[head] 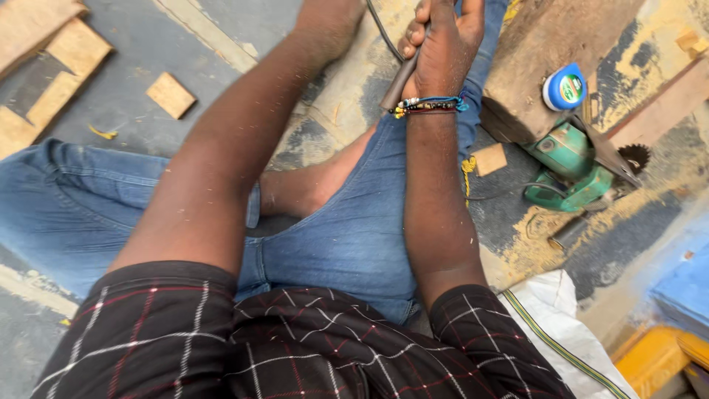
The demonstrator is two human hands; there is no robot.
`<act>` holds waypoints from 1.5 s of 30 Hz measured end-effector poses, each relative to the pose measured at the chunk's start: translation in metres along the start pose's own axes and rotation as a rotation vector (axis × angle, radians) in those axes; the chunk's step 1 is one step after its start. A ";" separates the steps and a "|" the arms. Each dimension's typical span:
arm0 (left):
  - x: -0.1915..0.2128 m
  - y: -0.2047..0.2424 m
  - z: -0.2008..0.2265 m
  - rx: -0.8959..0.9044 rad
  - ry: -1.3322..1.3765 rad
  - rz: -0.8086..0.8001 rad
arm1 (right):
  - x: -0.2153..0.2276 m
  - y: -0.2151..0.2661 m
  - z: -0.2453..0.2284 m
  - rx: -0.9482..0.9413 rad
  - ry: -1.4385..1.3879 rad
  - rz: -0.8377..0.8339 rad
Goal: The person hammers nails into wood blocks with a hammer by hand. They handle several small wood blocks and nails one by one while sitting on the floor.
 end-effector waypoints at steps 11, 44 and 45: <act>0.124 0.131 -0.114 0.231 0.251 0.110 | -0.018 0.002 0.028 -0.133 0.199 -0.060; 0.133 0.180 -0.216 0.504 0.661 0.565 | -0.102 0.145 0.112 -0.045 0.966 -0.873; 0.139 0.179 -0.217 0.481 0.627 0.568 | -0.109 0.142 0.114 -0.015 0.972 -0.884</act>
Point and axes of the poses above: each hand's wrist, its own y-axis away from the middle knuckle, its own x-axis out of the back of the hand, z = x × y, the point moved 5 cm from there along -y, towards the middle knuckle, and after that the axes turned 14 degrees about x, right-handed, at the moved point
